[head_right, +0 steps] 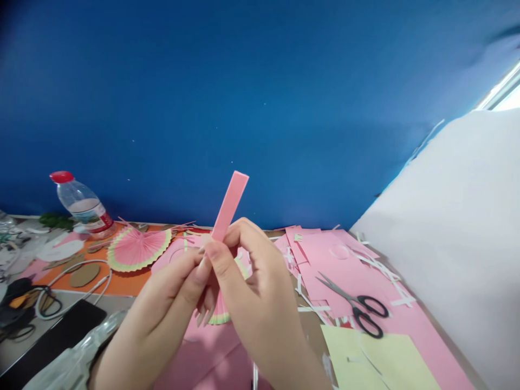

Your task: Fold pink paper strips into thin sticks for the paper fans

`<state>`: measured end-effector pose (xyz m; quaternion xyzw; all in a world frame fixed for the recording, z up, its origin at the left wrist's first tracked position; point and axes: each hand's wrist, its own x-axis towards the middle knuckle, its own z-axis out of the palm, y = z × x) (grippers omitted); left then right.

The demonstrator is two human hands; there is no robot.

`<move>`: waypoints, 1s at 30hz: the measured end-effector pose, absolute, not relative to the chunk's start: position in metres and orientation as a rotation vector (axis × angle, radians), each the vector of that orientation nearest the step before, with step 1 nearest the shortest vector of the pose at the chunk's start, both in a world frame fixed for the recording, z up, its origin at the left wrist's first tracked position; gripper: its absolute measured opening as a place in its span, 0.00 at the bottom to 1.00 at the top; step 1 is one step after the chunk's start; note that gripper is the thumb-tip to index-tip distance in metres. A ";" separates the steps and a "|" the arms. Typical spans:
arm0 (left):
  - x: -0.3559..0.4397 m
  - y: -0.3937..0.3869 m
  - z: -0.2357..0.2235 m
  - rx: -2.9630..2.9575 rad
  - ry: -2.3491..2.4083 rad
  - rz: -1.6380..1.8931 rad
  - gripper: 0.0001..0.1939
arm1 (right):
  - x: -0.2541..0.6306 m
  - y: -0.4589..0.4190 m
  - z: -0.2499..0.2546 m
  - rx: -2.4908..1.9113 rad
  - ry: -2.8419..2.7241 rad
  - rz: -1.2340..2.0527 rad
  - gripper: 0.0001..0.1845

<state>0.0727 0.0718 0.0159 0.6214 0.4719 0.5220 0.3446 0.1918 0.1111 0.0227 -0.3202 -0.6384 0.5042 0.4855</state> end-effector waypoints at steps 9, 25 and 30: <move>0.074 0.070 0.014 1.544 1.173 1.333 0.19 | 0.188 0.111 0.026 -0.695 -1.494 1.189 0.14; 0.071 0.073 0.013 1.554 1.145 1.362 0.18 | 0.191 0.112 0.024 -0.688 -1.525 1.293 0.14; 0.070 0.075 0.015 1.634 1.174 1.396 0.17 | 0.189 0.110 0.023 -0.684 -1.499 1.265 0.13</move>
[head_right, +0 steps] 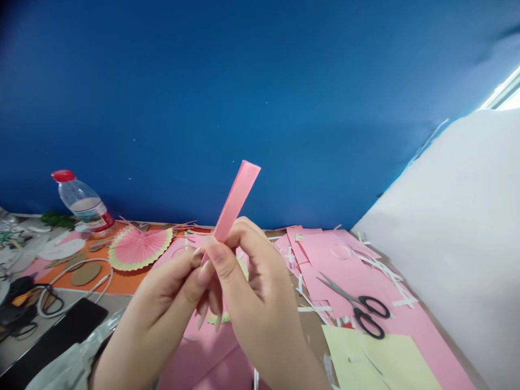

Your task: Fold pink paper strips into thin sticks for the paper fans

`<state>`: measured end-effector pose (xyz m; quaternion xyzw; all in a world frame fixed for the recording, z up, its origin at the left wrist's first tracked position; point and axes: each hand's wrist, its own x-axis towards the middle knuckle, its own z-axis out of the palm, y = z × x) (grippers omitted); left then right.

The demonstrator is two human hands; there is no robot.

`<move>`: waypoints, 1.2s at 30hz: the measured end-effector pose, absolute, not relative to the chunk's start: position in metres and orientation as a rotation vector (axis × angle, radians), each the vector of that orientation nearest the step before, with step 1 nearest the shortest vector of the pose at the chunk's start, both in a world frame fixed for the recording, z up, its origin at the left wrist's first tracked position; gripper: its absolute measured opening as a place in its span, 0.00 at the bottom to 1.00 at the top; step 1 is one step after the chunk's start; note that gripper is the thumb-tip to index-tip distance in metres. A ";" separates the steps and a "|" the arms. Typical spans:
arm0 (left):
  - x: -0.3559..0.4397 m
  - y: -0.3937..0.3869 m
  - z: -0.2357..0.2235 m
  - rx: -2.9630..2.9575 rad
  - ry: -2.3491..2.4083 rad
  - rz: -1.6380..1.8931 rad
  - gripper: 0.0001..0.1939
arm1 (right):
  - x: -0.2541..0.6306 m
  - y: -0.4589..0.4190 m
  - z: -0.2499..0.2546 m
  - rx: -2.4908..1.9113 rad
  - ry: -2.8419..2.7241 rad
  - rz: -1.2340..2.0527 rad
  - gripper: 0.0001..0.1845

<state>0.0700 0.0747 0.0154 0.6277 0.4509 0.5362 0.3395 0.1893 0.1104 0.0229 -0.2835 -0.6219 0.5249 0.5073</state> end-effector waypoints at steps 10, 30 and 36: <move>0.072 0.070 0.013 1.478 1.079 1.369 0.19 | 0.185 0.108 0.028 -0.666 -1.436 1.281 0.15; 0.076 0.071 0.011 1.613 1.210 1.368 0.18 | 0.189 0.110 0.028 -0.710 -1.519 1.231 0.15; 0.075 0.073 0.012 1.604 1.184 1.375 0.19 | 0.193 0.112 0.028 -0.724 -1.520 1.273 0.16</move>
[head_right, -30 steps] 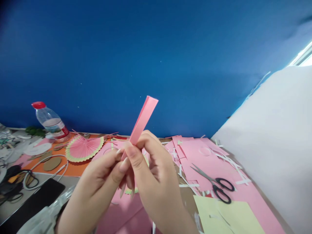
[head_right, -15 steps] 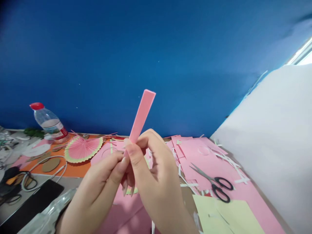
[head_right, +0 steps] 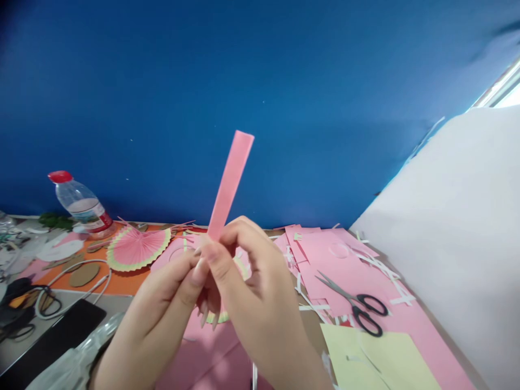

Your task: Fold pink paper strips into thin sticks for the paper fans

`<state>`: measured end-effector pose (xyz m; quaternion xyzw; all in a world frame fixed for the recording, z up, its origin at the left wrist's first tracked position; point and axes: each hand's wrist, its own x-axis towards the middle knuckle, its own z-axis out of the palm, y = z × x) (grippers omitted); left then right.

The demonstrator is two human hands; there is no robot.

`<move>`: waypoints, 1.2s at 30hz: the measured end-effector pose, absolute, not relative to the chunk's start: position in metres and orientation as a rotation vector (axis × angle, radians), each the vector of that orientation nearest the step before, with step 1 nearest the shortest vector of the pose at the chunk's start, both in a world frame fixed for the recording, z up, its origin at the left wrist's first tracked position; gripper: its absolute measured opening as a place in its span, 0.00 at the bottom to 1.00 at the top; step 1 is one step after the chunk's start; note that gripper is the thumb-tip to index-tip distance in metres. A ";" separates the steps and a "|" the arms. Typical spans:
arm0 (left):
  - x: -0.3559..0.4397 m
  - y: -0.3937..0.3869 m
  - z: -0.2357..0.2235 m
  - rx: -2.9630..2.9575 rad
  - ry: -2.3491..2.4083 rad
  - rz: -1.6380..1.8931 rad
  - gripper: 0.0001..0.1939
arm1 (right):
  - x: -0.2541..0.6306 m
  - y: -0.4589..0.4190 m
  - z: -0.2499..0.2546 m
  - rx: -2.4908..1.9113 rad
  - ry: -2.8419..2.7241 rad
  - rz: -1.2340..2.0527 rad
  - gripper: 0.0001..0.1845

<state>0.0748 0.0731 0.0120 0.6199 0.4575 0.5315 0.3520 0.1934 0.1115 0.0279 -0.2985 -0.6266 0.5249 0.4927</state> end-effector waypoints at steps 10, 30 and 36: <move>0.074 0.070 0.012 1.729 1.220 1.415 0.18 | 0.187 0.108 0.025 -0.737 -1.495 1.294 0.15; 0.076 0.072 0.014 1.626 1.173 1.457 0.16 | 0.194 0.112 0.029 -0.732 -1.519 1.343 0.15; 0.076 0.071 0.012 1.605 1.202 1.384 0.17 | 0.193 0.110 0.030 -0.729 -1.499 1.303 0.13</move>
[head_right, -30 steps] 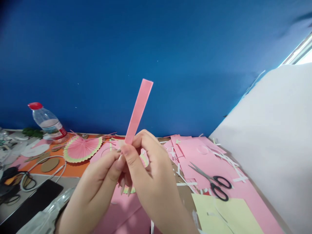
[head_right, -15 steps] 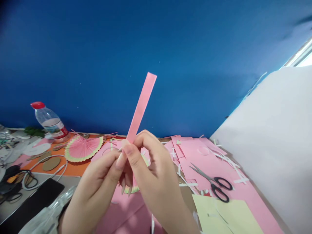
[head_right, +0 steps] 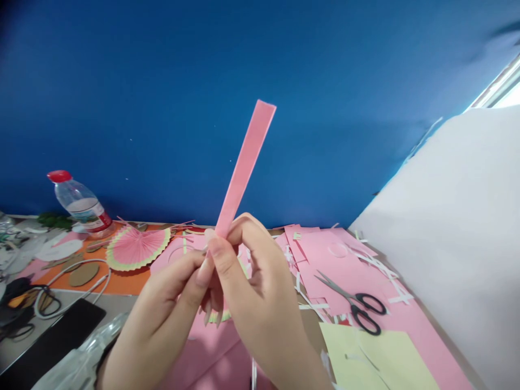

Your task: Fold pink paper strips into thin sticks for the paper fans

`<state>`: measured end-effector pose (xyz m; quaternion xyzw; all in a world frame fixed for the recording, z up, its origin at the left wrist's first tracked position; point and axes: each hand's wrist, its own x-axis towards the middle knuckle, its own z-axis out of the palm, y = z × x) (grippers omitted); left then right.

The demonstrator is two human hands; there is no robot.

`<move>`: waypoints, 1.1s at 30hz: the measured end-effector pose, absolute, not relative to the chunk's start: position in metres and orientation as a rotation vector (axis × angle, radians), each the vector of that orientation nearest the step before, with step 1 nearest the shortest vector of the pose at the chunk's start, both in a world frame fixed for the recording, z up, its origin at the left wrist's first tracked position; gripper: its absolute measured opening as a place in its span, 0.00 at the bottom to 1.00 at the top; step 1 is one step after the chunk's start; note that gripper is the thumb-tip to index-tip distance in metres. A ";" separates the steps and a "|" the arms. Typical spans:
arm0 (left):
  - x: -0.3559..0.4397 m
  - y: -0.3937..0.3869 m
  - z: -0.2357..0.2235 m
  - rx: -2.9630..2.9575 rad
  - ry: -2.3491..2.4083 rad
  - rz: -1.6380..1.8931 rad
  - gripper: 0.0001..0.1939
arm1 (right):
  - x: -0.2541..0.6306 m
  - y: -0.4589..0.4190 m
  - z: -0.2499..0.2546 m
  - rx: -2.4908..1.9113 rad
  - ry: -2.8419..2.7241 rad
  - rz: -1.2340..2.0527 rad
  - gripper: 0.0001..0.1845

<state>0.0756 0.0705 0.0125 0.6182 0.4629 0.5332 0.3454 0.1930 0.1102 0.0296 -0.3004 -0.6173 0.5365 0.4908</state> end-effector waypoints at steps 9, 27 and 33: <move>0.076 0.068 0.012 1.507 1.158 1.359 0.18 | 0.193 0.111 0.026 -0.717 -1.496 1.256 0.14; 0.075 0.071 0.011 1.544 1.182 1.406 0.17 | 0.196 0.113 0.031 -0.761 -1.570 1.363 0.14; 0.075 0.073 0.014 1.665 1.211 1.417 0.18 | 0.191 0.110 0.027 -0.757 -1.501 1.296 0.14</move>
